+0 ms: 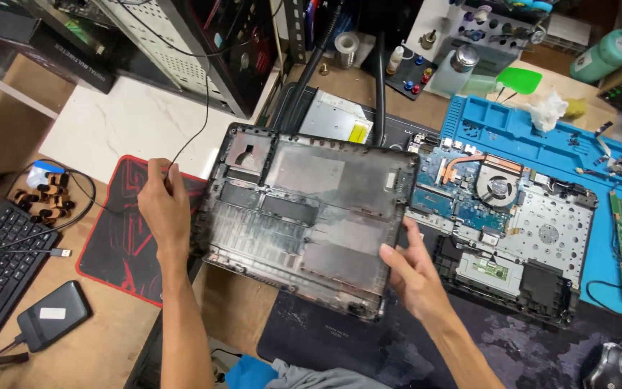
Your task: Disassembling a laptop by prying open the case, removing the battery, and unscrewing internal components.
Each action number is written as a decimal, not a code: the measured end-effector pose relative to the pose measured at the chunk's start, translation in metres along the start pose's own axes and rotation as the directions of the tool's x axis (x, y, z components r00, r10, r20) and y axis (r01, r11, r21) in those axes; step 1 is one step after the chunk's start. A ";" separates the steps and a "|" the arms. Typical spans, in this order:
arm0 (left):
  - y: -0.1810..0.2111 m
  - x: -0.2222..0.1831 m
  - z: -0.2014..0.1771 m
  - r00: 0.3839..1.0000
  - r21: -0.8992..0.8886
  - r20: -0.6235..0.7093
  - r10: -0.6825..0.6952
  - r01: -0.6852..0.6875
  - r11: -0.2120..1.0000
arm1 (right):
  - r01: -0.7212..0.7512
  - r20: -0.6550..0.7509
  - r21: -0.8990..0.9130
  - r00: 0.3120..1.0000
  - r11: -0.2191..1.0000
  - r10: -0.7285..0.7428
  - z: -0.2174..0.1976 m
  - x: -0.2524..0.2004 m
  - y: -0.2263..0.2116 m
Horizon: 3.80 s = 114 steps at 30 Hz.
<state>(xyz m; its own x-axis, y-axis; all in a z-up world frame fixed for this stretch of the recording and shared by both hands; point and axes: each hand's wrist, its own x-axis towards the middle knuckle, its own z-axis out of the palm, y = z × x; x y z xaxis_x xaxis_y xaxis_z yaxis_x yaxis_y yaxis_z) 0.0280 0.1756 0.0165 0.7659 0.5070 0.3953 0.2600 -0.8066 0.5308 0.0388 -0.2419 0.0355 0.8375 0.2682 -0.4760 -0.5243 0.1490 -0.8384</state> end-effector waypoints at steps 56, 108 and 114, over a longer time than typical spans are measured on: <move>-0.009 -0.034 0.010 0.997 0.292 0.079 -0.008 -0.015 0.956 | 0.322 0.511 -0.146 0.834 0.935 -0.208 0.175 0.088 0.014; 0.257 -0.095 0.128 0.803 -0.703 0.535 0.264 0.250 0.665 | 0.251 -0.460 -0.749 0.470 0.614 -0.753 -0.210 -0.042 -0.001; 0.271 -0.087 0.132 0.818 -0.659 0.468 0.335 0.071 0.749 | 0.282 -0.455 -0.769 0.389 0.574 -0.801 -0.213 -0.037 0.003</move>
<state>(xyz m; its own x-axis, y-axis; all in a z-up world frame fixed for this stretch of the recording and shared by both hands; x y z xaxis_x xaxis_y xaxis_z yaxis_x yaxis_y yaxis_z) 0.1095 -0.1279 0.0268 0.9887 0.0025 0.1500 -0.1386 -0.3680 0.9194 0.0390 -0.4540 -0.0063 0.8159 -0.4483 0.3653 0.0533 -0.5706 -0.8195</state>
